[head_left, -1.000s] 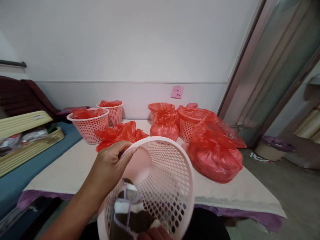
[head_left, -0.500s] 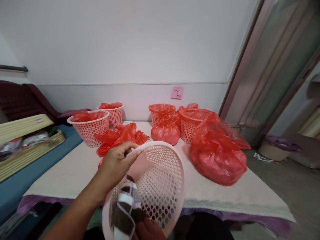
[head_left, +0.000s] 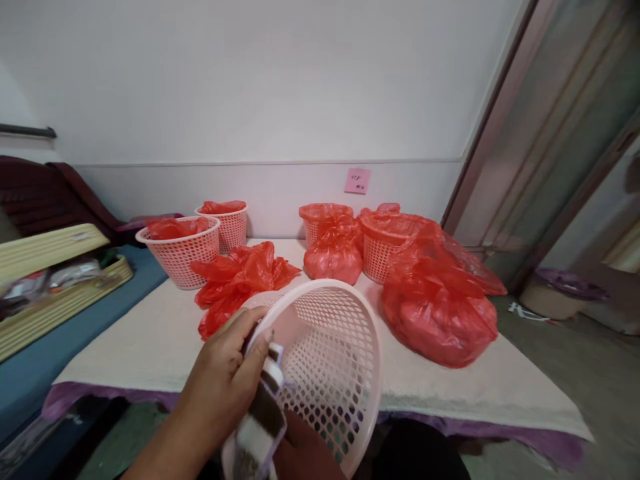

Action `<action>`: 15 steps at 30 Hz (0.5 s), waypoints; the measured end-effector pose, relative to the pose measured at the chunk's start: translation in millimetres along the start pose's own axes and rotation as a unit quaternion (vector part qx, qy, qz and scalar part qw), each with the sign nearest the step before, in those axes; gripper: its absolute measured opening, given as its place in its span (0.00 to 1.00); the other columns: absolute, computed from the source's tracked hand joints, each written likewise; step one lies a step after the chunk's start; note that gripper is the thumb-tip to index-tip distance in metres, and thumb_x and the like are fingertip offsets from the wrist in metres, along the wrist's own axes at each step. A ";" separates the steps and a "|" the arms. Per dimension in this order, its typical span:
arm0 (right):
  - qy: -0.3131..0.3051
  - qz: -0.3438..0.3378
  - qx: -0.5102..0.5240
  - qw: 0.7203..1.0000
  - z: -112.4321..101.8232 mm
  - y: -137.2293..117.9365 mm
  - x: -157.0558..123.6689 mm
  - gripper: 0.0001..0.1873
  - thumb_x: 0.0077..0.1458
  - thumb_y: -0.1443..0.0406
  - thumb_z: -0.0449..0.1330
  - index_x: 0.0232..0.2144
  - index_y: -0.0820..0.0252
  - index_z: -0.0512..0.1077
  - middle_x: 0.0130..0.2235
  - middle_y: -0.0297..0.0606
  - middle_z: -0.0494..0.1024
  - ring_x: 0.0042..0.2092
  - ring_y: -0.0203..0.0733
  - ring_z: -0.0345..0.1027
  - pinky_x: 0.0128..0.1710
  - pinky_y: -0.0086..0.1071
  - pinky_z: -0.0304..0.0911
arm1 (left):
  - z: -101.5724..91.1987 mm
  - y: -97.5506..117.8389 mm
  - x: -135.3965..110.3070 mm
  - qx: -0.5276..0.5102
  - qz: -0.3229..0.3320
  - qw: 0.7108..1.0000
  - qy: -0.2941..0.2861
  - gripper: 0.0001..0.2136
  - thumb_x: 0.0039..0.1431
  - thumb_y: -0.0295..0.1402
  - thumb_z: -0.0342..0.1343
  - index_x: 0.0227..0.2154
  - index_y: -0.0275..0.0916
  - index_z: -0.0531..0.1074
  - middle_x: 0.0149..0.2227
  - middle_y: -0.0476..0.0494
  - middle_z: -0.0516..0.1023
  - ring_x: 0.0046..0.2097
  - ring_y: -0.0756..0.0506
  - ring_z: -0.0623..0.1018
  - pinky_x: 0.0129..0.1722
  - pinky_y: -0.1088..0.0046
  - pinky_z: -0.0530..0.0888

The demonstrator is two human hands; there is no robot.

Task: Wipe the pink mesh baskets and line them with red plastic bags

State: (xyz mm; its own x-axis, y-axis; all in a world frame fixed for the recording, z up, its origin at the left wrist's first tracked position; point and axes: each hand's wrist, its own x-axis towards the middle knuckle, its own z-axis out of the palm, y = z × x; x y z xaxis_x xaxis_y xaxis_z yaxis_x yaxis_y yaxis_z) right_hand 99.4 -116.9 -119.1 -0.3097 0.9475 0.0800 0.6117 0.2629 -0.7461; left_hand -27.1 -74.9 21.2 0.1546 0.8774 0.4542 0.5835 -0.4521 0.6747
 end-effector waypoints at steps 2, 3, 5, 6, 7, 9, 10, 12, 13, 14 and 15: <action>-0.030 -0.044 -0.130 0.990 -7.0 15.0 3.1 0.07 0.59 0.62 0.57 0.36 0.55 0.75 0.33 0.34 0.79 0.35 0.40 0.74 0.33 0.29 0.67 | -4.7 -4.9 -0.4 -0.005 0.002 1.000 0.009 0.16 0.63 0.39 0.50 0.52 0.44 0.69 0.50 0.45 0.75 0.50 0.46 0.74 0.48 0.70 0.69; -0.046 -0.085 -0.198 0.975 -12.1 23.4 4.6 0.04 0.56 0.64 0.60 0.33 0.57 0.75 0.32 0.36 0.79 0.36 0.42 0.73 0.36 0.32 0.67 | -6.7 -7.1 -1.0 -0.014 -0.003 1.000 0.009 0.16 0.63 0.39 0.51 0.52 0.44 0.69 0.50 0.45 0.75 0.50 0.45 0.74 0.48 0.70 0.70; -0.066 -0.173 -0.299 0.936 -24.7 38.5 7.7 0.02 0.52 0.67 0.63 0.29 0.60 0.76 0.30 0.39 0.77 0.37 0.46 0.72 0.39 0.37 0.67 | -9.3 -9.9 -2.7 -0.040 -0.019 0.999 0.002 0.17 0.62 0.40 0.52 0.52 0.44 0.69 0.50 0.45 0.76 0.50 0.45 0.75 0.48 0.69 0.71; -0.066 -0.203 -0.326 0.921 -31.5 44.3 9.6 0.01 0.52 0.68 0.63 0.29 0.60 0.76 0.29 0.40 0.77 0.38 0.48 0.71 0.40 0.39 0.67 | -9.7 -10.0 -3.5 -0.055 -0.029 0.998 0.001 0.17 0.61 0.40 0.53 0.52 0.44 0.70 0.50 0.45 0.76 0.49 0.45 0.75 0.48 0.69 0.71; -0.057 -0.222 -0.343 0.911 -37.9 48.4 11.8 0.02 0.52 0.68 0.62 0.29 0.60 0.76 0.30 0.41 0.77 0.39 0.49 0.70 0.40 0.40 0.66 | -9.5 -9.4 -3.9 -0.072 -0.038 0.997 0.002 0.17 0.61 0.40 0.53 0.51 0.44 0.70 0.50 0.45 0.76 0.49 0.45 0.76 0.48 0.69 0.71; -0.027 -0.233 -0.378 0.896 -47.1 52.4 17.3 0.04 0.54 0.68 0.60 0.30 0.60 0.76 0.32 0.42 0.76 0.40 0.50 0.69 0.39 0.42 0.66 | -7.2 -6.3 -3.9 -0.111 -0.057 0.992 0.005 0.17 0.60 0.41 0.55 0.50 0.43 0.71 0.49 0.46 0.77 0.48 0.46 0.76 0.48 0.70 0.71; -0.018 -0.226 -0.384 0.895 -48.9 53.0 20.4 0.05 0.55 0.68 0.60 0.30 0.60 0.76 0.32 0.42 0.76 0.41 0.50 0.69 0.39 0.42 0.65 | -5.2 -4.2 -3.6 -0.131 -0.064 0.989 0.001 0.17 0.60 0.41 0.55 0.50 0.43 0.72 0.48 0.46 0.78 0.47 0.46 0.77 0.47 0.71 0.72; -0.013 -0.216 -0.390 0.895 -45.6 53.0 26.0 0.05 0.55 0.68 0.59 0.28 0.60 0.76 0.32 0.42 0.75 0.40 0.49 0.69 0.38 0.41 0.65 | -0.4 -0.7 -3.0 -0.152 -0.072 0.986 -0.019 0.16 0.60 0.41 0.55 0.50 0.45 0.71 0.46 0.48 0.78 0.45 0.47 0.77 0.44 0.73 0.72; -0.013 -0.210 -0.394 0.895 -41.1 52.9 28.3 0.05 0.54 0.69 0.60 0.28 0.60 0.75 0.32 0.43 0.75 0.40 0.49 0.69 0.37 0.40 0.65 | 2.1 0.5 -2.8 -0.149 -0.071 0.986 -0.030 0.16 0.60 0.40 0.55 0.50 0.46 0.71 0.45 0.49 0.79 0.44 0.48 0.77 0.43 0.74 0.73; -0.013 -0.206 -0.393 0.896 -35.5 52.9 30.0 0.05 0.54 0.69 0.60 0.28 0.61 0.75 0.32 0.43 0.76 0.39 0.49 0.69 0.37 0.39 0.65 | 4.3 1.2 -2.8 -0.138 -0.066 0.987 -0.039 0.15 0.60 0.40 0.54 0.50 0.46 0.72 0.44 0.50 0.79 0.44 0.48 0.77 0.41 0.74 0.73; -0.013 -0.204 -0.381 0.902 -30.1 52.9 31.4 0.04 0.54 0.69 0.60 0.28 0.61 0.75 0.33 0.42 0.76 0.39 0.48 0.69 0.37 0.38 0.65 | 6.0 1.3 -2.7 -0.121 -0.057 0.990 -0.048 0.15 0.60 0.40 0.54 0.49 0.47 0.72 0.42 0.51 0.79 0.43 0.49 0.77 0.41 0.75 0.72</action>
State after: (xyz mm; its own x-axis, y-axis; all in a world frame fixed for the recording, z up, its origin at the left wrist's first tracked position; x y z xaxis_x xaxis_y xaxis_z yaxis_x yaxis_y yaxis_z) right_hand 143.9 -67.7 -136.2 -0.6323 0.7419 0.2228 0.7630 0.6462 0.0136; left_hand -21.9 -76.9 17.4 0.1795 0.9312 0.3171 0.3957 -0.3635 0.8434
